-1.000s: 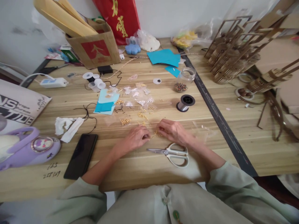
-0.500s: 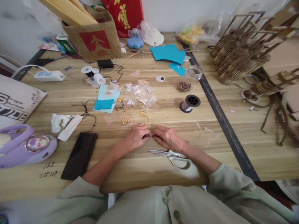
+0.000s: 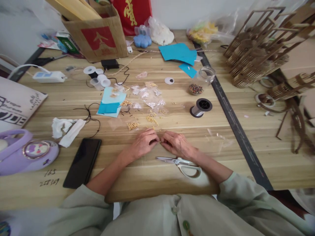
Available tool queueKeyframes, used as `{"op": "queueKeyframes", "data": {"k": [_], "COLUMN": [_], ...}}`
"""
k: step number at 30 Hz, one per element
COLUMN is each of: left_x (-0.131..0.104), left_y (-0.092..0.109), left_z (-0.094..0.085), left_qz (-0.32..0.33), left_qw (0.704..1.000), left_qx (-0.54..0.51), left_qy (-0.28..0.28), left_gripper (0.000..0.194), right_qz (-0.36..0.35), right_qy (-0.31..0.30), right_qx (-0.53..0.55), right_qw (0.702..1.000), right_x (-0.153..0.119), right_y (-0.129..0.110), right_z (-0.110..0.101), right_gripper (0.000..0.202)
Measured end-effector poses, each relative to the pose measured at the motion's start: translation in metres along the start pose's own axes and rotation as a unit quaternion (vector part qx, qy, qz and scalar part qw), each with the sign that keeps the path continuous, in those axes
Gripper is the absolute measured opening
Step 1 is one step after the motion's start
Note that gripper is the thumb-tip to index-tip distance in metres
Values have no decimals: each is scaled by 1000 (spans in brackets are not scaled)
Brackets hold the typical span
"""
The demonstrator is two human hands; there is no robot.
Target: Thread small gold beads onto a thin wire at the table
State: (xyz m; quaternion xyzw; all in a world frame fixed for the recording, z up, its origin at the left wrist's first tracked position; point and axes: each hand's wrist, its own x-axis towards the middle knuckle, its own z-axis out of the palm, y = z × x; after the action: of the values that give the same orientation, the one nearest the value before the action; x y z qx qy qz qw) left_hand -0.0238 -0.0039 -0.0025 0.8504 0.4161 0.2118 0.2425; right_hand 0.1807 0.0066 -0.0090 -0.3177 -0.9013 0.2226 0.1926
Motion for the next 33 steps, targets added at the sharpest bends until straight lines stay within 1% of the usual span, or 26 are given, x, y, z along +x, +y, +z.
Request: {"op": "queueKeyframes", "data": {"k": [5,10,16,22,33], "left_x": [1,2,2,2,3], "left_y": [2,3,1,-1,3], "left_z": [-1,-1,1,-1,-4], "left_qz": [-5,1,-9,-46,-120], "left_qw": [1000,999,998,995,983], "left_qx": [-7,-24,-56,-75,-132], "left_qy": [5,27,38,37,35], "left_gripper": [15,15,15,12,8], "right_qz": [14,15,17,24,33], "right_qy": [3,-2,18,33,36], "right_qx": [10,-3,13,35,77], "right_qw": [1000,1000,1000,999,996], "right_x": [0,1,2,1,2], "right_y": [1,0,-1,0,-1], "right_z": [1,1,1,3,2], "right_gripper": [4,7,9,8,8]}}
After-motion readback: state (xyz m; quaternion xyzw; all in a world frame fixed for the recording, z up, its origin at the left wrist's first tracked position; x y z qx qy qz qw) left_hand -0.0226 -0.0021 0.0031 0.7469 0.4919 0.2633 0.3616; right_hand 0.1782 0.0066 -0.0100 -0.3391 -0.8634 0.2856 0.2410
